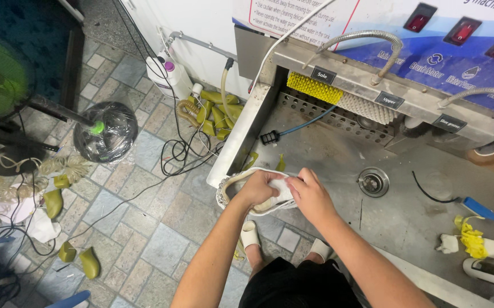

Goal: The person cleans a white sneaker using a handheld spray nozzle and a white cloth. They spray the shoe, wipe the upper and sole, and rinse the cloth in a sink, repeating the process across different areas of the shoe.

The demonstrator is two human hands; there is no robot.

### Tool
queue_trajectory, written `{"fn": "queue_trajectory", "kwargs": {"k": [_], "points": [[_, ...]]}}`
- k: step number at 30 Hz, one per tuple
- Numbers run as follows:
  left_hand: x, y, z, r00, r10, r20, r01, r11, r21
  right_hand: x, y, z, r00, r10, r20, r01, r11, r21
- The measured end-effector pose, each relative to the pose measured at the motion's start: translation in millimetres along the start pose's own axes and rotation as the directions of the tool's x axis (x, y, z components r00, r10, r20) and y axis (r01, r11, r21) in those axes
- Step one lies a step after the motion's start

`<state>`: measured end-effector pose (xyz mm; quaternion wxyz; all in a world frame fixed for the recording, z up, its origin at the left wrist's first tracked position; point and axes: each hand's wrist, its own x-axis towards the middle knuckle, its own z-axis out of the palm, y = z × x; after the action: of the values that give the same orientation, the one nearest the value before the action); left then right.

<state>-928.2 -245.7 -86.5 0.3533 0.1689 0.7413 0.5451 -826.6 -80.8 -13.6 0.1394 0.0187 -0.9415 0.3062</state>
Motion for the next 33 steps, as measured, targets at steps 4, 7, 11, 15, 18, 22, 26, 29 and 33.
{"fn": "queue_trajectory", "kwargs": {"k": [4,7,11,15,18,22,26,29,33], "points": [[1.9,-6.4,-0.3,0.999,-0.028,0.022,0.029,0.999,-0.028,-4.8,9.5,-23.7,0.99,-0.061,0.13,0.055,0.997,0.048],[1.4,-10.9,-1.1,0.999,-0.001,0.047,0.004,0.997,-0.078,-6.0,3.6,-22.0,0.986,-0.101,0.132,0.094,0.994,0.058],[0.8,-11.9,0.7,0.999,0.041,0.032,-0.039,0.998,-0.055,-3.0,-2.8,-9.5,0.994,-0.093,0.053,0.091,0.994,0.053],[3.4,-11.4,2.5,0.999,-0.027,0.035,0.029,0.997,-0.065,-2.5,3.9,-9.5,1.0,-0.017,0.017,0.017,0.999,0.028],[7.5,-13.6,3.6,0.999,-0.039,0.029,0.042,0.993,-0.11,-5.1,6.5,-7.8,0.999,-0.021,-0.043,0.022,1.0,0.022],[9.7,-18.5,4.3,0.999,-0.018,0.051,0.023,0.994,-0.106,-7.9,7.5,-1.9,0.995,-0.098,-0.029,0.1,0.992,0.072],[9.3,-18.2,5.1,0.998,-0.04,0.049,0.045,0.992,-0.12,-8.4,9.3,3.4,0.999,0.045,-0.031,-0.044,0.999,0.025],[8.5,-13.4,4.3,0.999,-0.034,0.037,0.039,0.99,-0.134,-8.4,7.6,8.7,0.999,-0.02,-0.042,0.023,0.998,0.06],[4.9,-7.4,4.1,1.0,-0.009,0.022,0.01,0.998,-0.067,-6.1,7.7,10.8,0.997,-0.038,-0.06,0.045,0.992,0.118]]}}
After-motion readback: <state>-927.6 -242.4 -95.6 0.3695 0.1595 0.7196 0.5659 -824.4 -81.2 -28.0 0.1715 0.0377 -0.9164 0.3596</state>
